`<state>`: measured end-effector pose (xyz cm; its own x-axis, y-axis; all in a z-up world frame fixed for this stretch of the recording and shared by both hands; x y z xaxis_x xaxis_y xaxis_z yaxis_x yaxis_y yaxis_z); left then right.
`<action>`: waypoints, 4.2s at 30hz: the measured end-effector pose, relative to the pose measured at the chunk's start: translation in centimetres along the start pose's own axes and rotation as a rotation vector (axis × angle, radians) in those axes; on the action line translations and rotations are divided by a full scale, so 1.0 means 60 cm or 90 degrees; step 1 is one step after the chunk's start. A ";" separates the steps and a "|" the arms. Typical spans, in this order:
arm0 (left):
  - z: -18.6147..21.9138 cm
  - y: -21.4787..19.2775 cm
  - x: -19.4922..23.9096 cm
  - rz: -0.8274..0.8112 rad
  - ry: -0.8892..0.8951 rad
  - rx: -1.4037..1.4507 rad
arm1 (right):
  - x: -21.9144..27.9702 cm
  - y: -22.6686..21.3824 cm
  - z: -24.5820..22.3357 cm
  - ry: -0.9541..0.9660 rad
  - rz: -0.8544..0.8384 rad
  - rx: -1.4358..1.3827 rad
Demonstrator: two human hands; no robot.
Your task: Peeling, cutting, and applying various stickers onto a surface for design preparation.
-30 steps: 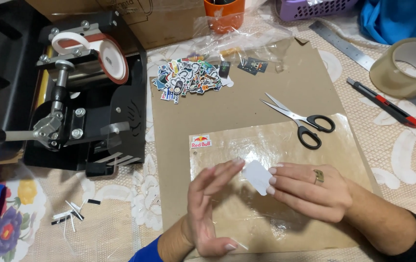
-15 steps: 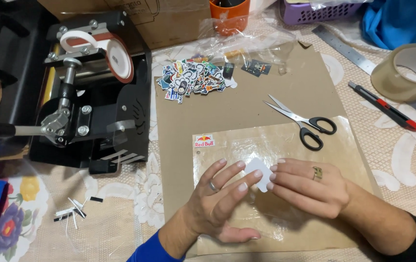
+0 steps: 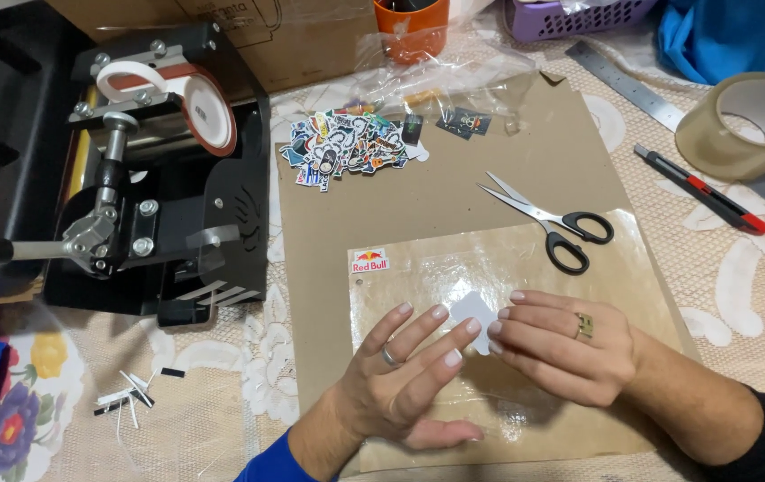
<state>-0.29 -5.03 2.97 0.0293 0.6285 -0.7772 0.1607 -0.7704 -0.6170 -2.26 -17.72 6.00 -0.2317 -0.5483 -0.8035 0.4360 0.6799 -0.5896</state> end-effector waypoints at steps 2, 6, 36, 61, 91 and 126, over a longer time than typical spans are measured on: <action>0.000 0.003 0.003 -0.001 -0.013 0.017 | 0.007 -0.001 -0.001 -0.002 0.001 0.024; -0.001 0.006 0.006 -0.007 -0.025 0.039 | 0.010 -0.003 -0.004 -0.016 0.010 0.049; -0.035 0.007 0.038 0.176 -0.174 0.434 | 0.006 0.002 0.028 0.099 0.031 -0.024; -0.148 0.053 0.146 -0.234 -0.487 0.246 | 0.137 0.281 0.232 1.150 -0.185 -0.416; -0.140 0.068 0.147 -0.273 -0.430 0.174 | 0.103 0.272 0.243 1.134 -0.340 -0.241; -0.179 0.038 0.114 0.182 -0.789 0.501 | 0.199 0.068 0.294 0.776 -0.556 0.267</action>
<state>10.88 -1.33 -2.40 -0.9314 0.2735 -0.2403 -0.2762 -0.9608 -0.0231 12.12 -30.10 -4.57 -0.9839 0.1671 0.0632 -0.0507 0.0783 -0.9956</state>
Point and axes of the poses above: each hand's wrist, its own x-axis away from the middle knuckle, its own y-axis out of the palm, z = x × y, the point moved 10 cm from there along -x, towards the middle knuckle, and after that the axes turned 11 degrees about y, right-handed, at the moved point
